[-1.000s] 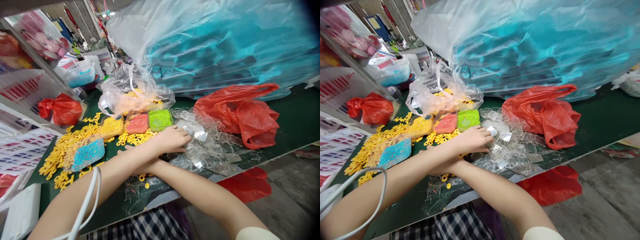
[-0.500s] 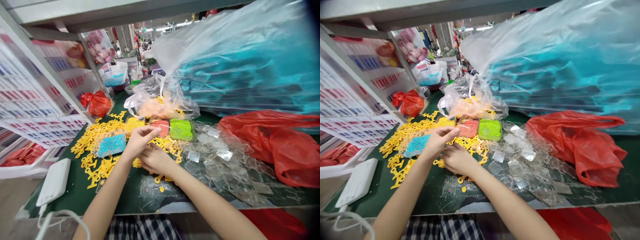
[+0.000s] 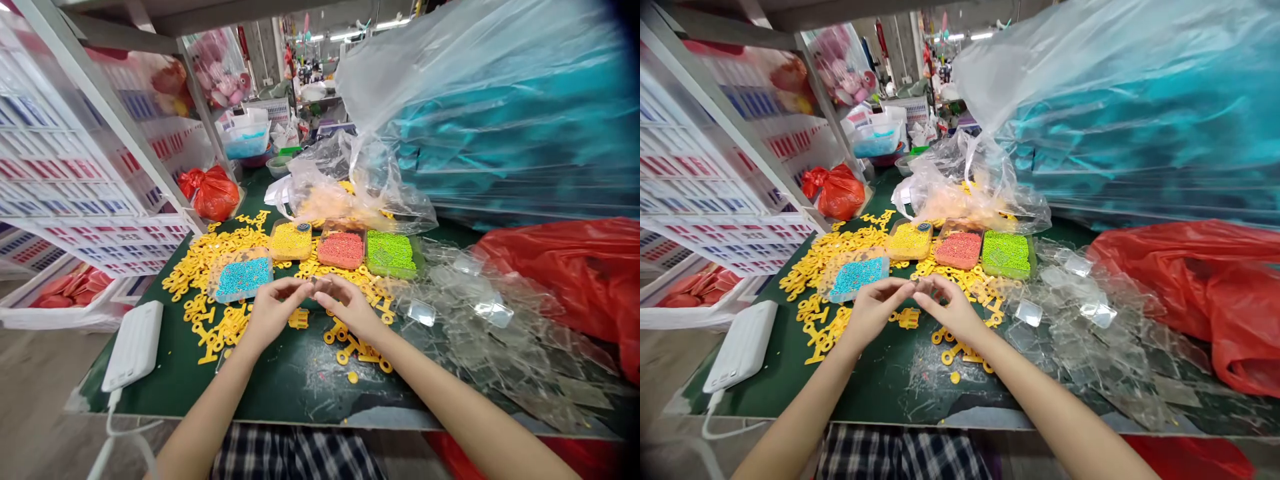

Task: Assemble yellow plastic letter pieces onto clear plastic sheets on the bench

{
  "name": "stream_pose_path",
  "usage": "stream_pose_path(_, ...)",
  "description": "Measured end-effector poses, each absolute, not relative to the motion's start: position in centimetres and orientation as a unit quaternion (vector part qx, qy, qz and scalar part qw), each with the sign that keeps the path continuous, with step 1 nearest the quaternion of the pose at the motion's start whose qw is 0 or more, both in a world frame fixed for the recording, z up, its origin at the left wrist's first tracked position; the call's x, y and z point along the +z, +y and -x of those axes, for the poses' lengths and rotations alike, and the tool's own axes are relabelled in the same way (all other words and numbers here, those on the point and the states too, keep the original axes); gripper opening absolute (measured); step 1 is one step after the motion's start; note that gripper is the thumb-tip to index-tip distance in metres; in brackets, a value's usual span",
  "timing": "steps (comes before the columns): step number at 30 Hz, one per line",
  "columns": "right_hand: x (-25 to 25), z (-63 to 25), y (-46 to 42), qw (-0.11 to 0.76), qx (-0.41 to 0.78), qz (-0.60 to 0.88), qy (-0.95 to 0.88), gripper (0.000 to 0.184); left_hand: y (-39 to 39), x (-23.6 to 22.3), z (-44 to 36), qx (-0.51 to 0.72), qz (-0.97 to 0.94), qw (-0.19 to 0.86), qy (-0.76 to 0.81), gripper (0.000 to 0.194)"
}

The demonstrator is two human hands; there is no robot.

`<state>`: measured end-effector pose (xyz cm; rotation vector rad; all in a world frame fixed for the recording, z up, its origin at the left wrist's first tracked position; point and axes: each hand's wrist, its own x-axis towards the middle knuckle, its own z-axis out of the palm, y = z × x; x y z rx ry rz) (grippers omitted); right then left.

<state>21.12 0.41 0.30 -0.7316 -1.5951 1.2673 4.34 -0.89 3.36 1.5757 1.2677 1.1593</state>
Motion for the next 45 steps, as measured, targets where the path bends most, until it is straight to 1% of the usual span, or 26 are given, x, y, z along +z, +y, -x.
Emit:
stream_pose_path(3,0.3,-20.7,0.1,0.448,0.501,0.333,-0.661,0.033,-1.0,2.9,-3.6,0.400,-0.661,0.381,0.508,0.031)
stream_pose_path(7,0.3,-20.9,0.3,0.415,0.470,0.339,-0.702,0.037,-1.3,2.8,-2.5,0.337,-0.697,0.371,0.513,0.032)
stream_pose_path(10,0.2,-21.4,0.7,0.385,0.398,0.347,-0.757,0.040,-1.5,3.0,-2.0,0.288,-0.714,0.351,0.533,0.033)
stream_pose_path(13,0.1,-21.7,1.0,0.341,0.334,0.362,-0.800,0.038,-1.7,3.0,-1.9,0.253,-0.731,0.343,0.533,0.032)
stream_pose_path(15,-0.1,-21.7,1.0,0.335,0.329,0.374,-0.800,0.036,-1.7,2.7,-1.8,0.243,-0.736,0.341,0.532,0.032)
stream_pose_path(17,-0.3,-21.5,0.9,0.334,0.339,0.385,-0.791,0.034,-1.6,2.3,-1.5,0.250,-0.747,0.315,0.530,0.029)
stream_pose_path(18,-0.4,-21.4,0.8,0.329,0.344,0.389,-0.789,0.034,-1.6,2.1,-1.4,0.255,-0.758,0.296,0.522,0.032)
stream_pose_path(20,-0.5,-21.2,0.6,0.311,0.355,0.391,-0.790,0.032,-1.4,1.8,-1.1,0.251,-0.796,0.261,0.484,0.047)
stream_pose_path(21,-0.6,-21.1,0.5,0.301,0.359,0.392,-0.792,0.032,-1.4,1.7,-0.9,0.242,-0.819,0.244,0.460,0.050)
stream_pose_path(24,-0.9,-20.9,0.3,0.284,0.371,0.396,-0.791,0.031,-1.4,1.8,-0.7,0.213,-0.869,0.197,0.401,0.043)
stream_pose_path(26,-1.0,-20.9,0.2,0.272,0.367,0.401,-0.794,0.032,-1.4,1.9,-0.6,0.197,-0.881,0.178,0.391,0.042)
stream_pose_path(28,-1.2,-20.9,0.2,0.262,0.328,0.411,-0.809,0.033,-1.3,2.0,-0.4,0.175,-0.883,0.174,0.400,0.041)
stream_pose_path(30,-1.2,-21.1,0.2,0.262,0.257,0.417,-0.831,0.032,-1.2,2.0,-0.3,0.153,-0.876,0.175,0.422,0.040)
stream_pose_path(32,-1.1,-21.2,0.3,0.269,0.193,0.406,-0.852,0.031,-1.1,2.0,-0.1,0.129,-0.869,0.179,0.443,0.039)
stream_pose_path(34,-1.0,-21.3,0.3,0.269,0.153,0.382,-0.871,0.030,-0.9,2.0,0.0,0.107,-0.866,0.184,0.453,0.038)
stream_pose_path(39,-1.0,-21.3,0.1,0.232,0.116,0.340,-0.904,0.028,-0.7,1.9,0.2,0.090,-0.865,0.204,0.450,0.037)
stream_pose_path(45,-1.7,-21.4,0.2,0.211,0.101,0.334,-0.913,0.028,-0.9,1.6,0.1,0.085,-0.854,0.223,0.462,0.035)
